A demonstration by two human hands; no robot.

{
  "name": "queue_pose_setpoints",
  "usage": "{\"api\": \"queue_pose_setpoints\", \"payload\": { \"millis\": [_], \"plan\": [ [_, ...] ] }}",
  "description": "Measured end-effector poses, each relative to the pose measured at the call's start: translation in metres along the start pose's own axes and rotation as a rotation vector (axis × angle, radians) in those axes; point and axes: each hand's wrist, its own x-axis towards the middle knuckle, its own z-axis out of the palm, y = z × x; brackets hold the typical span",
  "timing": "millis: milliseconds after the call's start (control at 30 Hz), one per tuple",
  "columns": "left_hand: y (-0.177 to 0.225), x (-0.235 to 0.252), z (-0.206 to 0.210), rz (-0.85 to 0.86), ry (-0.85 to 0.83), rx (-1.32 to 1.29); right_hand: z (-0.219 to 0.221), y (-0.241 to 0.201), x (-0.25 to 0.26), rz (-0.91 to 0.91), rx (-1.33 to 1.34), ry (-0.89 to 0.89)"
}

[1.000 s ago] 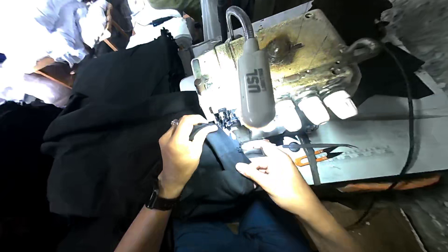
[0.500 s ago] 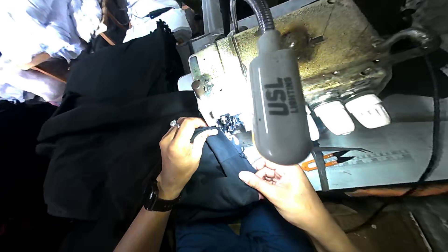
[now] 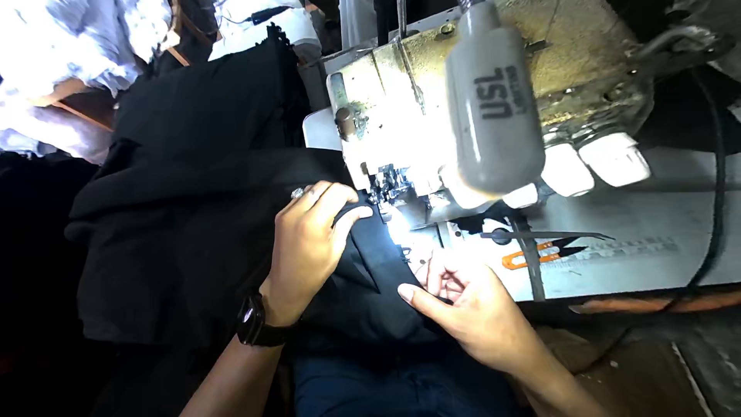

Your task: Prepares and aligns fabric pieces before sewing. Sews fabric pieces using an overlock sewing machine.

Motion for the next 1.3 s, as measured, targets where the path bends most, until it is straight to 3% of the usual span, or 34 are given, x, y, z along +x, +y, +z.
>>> {"api": "queue_pose_setpoints", "payload": {
  "millis": [133,333,500,833,1000,1300],
  "plan": [
    [0.014,0.021,-0.012,-0.171,-0.153,0.078,-0.002,-0.014,0.003,-0.074,-0.070,-0.092],
    [0.005,0.005,0.018,-0.264,-0.034,0.153,-0.005,-0.021,0.010,-0.037,-0.195,-0.158],
    [-0.001,0.023,0.026,-0.218,-0.060,0.213,-0.004,-0.019,0.017,-0.019,-0.135,-0.002],
    [0.003,0.024,0.022,-0.199,-0.111,0.214,-0.001,-0.017,0.011,0.020,-0.034,0.036],
    [0.002,0.023,0.021,-0.198,-0.114,0.192,0.001,-0.012,-0.002,-0.134,0.010,0.037],
    [-0.010,0.039,0.029,-0.294,-0.125,0.150,0.005,-0.016,0.001,-0.115,-0.048,0.053]
  ]
}}
